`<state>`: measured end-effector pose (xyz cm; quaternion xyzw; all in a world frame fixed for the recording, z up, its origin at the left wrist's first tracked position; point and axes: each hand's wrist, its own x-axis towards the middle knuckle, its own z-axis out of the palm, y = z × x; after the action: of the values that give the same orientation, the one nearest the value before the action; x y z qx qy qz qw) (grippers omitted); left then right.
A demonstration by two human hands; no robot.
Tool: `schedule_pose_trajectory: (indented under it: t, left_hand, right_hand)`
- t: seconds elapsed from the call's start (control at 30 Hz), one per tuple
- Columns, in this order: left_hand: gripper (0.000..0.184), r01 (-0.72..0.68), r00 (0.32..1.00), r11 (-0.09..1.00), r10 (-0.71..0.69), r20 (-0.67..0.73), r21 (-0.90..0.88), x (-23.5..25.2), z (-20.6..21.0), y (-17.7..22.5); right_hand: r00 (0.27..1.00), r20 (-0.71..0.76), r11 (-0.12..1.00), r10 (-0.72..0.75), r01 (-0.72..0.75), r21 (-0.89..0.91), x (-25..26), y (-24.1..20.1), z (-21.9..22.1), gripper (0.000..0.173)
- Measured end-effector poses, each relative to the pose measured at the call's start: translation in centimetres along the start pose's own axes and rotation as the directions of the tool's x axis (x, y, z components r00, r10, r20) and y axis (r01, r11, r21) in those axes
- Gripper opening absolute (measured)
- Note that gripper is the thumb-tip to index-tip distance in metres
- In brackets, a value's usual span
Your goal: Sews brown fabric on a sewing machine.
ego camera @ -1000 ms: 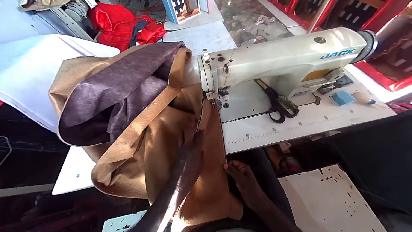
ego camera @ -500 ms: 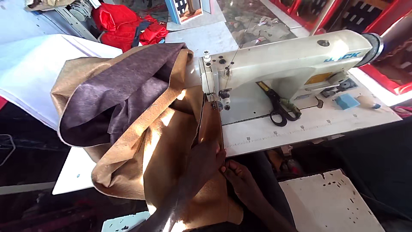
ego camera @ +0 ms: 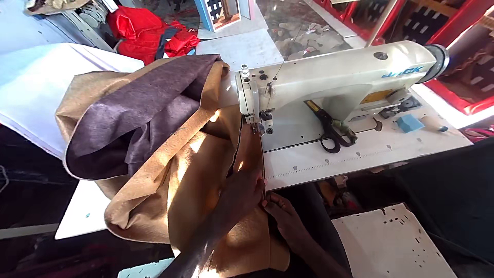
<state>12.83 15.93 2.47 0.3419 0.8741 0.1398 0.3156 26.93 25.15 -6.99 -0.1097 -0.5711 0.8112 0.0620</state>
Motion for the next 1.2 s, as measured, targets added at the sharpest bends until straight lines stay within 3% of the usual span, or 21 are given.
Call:
schedule_pose_trajectory:
  t: [0.2,0.33,0.4,0.43,0.5,0.57,0.6,0.67,0.73,0.8,0.83,0.87,0.93,0.97,1.03,1.1,1.13,1.2]
  left_hand:
    - [0.041,-0.005,0.999,0.999,0.004,0.046,0.032,-0.6,-0.5,1.2]
    - [0.047,0.006,1.0,0.999,-0.006,-0.007,0.051,-0.6,-0.2,0.8]
    - [0.04,-0.015,0.999,1.0,0.016,-0.052,0.025,-0.4,-0.2,0.3]
    - [0.037,-0.009,1.0,1.0,0.009,-0.008,0.013,-0.5,-0.9,0.7]
    - [0.04,-0.004,0.998,0.998,0.001,0.056,0.06,-0.5,-2.0,1.6]
    - [0.039,0.015,0.994,0.989,-0.031,0.109,0.145,-0.6,-2.6,2.7]
    - [0.038,0.017,0.992,0.981,-0.041,0.122,0.194,-0.6,-2.7,3.2]
    - [0.031,-0.057,0.998,0.965,0.05,0.031,0.258,0.2,-1.0,2.3]
    - [0.028,-0.078,0.997,0.95,0.071,0.034,0.303,0.9,-0.2,2.3]
    - [0.035,-0.026,0.997,0.943,-0.001,0.08,0.332,1.2,0.0,2.5]
    - [0.036,-0.016,0.999,0.947,0.0,0.05,0.322,1.3,0.4,2.2]
    - [0.036,-0.013,1.0,0.95,0.01,0.011,0.312,1.2,1.0,1.7]
    - [0.036,0.019,0.998,0.961,-0.033,0.047,0.276,0.4,0.8,2.2]
    - [0.037,0.055,0.99,0.962,-0.087,0.108,0.268,0.3,0.0,3.0]
    - [0.037,0.099,0.982,0.972,-0.13,0.137,0.214,0.3,-0.6,3.3]
    - [0.037,0.09,0.981,0.987,-0.11,0.16,0.13,-0.1,-1.3,2.6]
    - [0.036,0.068,0.979,0.996,-0.079,0.19,0.065,-0.2,-1.8,2.0]
    - [0.036,-0.022,0.97,0.998,0.036,0.241,-0.062,-0.2,-2.2,0.0]
  right_hand:
    - [1.0,-0.001,1.0,0.0,0.0,0.003,0.1,0.0,0.2,0.021]
    - [0.996,0.041,0.988,-0.073,0.078,-0.136,0.2,-0.6,0.1,0.023]
    - [0.996,0.019,0.983,-0.083,0.085,-0.162,0.4,-0.8,0.0,0.025]
    - [0.997,-0.033,0.991,-0.069,0.065,-0.12,0.6,-0.8,0.2,0.026]
    - [0.989,-0.114,0.981,0.097,-0.075,0.179,1.1,-1.6,0.8,0.036]
    - [0.962,0.017,0.784,0.271,-0.231,0.576,1.4,-2.6,1.9,0.047]
    - [0.953,0.116,0.656,0.281,-0.279,0.702,1.5,-2.2,2.2,0.048]
    - [0.933,0.25,0.508,0.257,-0.351,0.786,1.2,-0.3,2.4,0.046]
    - [0.895,0.276,0.611,0.35,-0.442,0.657,0.1,0.2,1.6,0.044]
    - [0.885,0.095,0.846,0.456,-0.464,0.264,-1.0,-1.5,0.2,0.035]
    - [0.922,-0.019,0.922,0.387,-0.387,-0.006,-1.2,-2.6,-0.8,0.029]
    - [0.97,-0.091,0.934,0.226,-0.242,-0.261,-1.0,-3.3,-1.9,0.024]
    - [0.985,-0.077,0.749,-0.152,0.064,-0.66,0.1,-4.3,-3.8,0.018]
    - [0.961,0.041,0.601,-0.275,0.204,-0.772,1.2,-4.4,-4.6,0.028]
    - [0.919,0.302,0.399,-0.252,0.383,-0.833,3.4,-4.2,-5.4,0.057]
    - [0.906,0.395,0.335,-0.152,0.423,-0.842,4.6,-3.5,-5.1,0.067]
    - [0.901,0.406,0.301,-0.151,0.433,-0.85,4.9,-3.1,-4.9,0.064]
    - [0.862,0.444,0.24,-0.246,0.498,-0.833,5.1,-2.1,-4.7,0.041]
